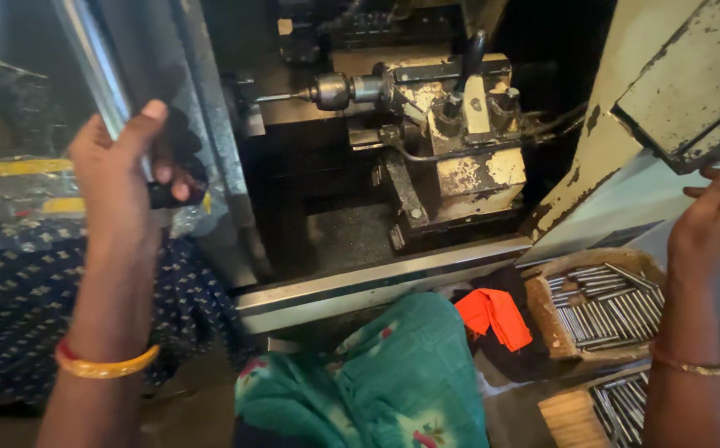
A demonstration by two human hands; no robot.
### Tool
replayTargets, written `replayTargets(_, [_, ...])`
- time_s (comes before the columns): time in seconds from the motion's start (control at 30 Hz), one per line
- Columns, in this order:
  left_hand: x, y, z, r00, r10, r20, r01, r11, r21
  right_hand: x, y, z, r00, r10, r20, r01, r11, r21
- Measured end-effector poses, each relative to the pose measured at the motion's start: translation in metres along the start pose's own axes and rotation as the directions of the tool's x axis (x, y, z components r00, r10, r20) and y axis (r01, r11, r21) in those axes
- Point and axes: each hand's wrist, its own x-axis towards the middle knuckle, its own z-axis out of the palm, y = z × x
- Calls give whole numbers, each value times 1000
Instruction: The person sits on the floor and repeatedly picks up cylindrical metal rods from a cardboard box, rotates them in both hands, and places them back into the box. The person handles the rods one at a time without using any tools.
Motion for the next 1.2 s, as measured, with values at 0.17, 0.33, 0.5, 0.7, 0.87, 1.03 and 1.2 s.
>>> replayTargets(0.17, [-2, -21, 49, 1000, -16, -22, 18, 998, 63, 5, -38, -18, 996, -50, 74, 49, 999, 14])
replayTargets(0.33, [-3, -53, 113, 1000, -24, -18, 25, 998, 56, -8, -52, -32, 996, 3, 90, -5, 1000, 21])
replayTargets(0.5, [-7, -83, 181, 999, 14, 40, -15, 999, 32, -62, -57, -22, 971, 35, 235, 27, 966, -257])
replayTargets(0.7, [-10, -122, 257, 989, 36, 146, -56, 990, 132, -112, -41, 11, 661, 420, 621, -35, 845, -534])
replayTargets(0.87, [-10, -151, 318, 984, 113, 138, -146, 953, 266, -145, -22, 31, 542, 255, 801, 26, 947, -319])
replayTargets(1.03, [-16, -180, 377, 984, 158, 78, -175, 934, 313, -169, -7, 34, 560, 193, 805, 3, 972, -235])
replayTargets(1.2, [-16, -211, 430, 988, 99, 122, -134, 933, 335, -178, -8, 37, 553, 155, 818, 18, 980, -198])
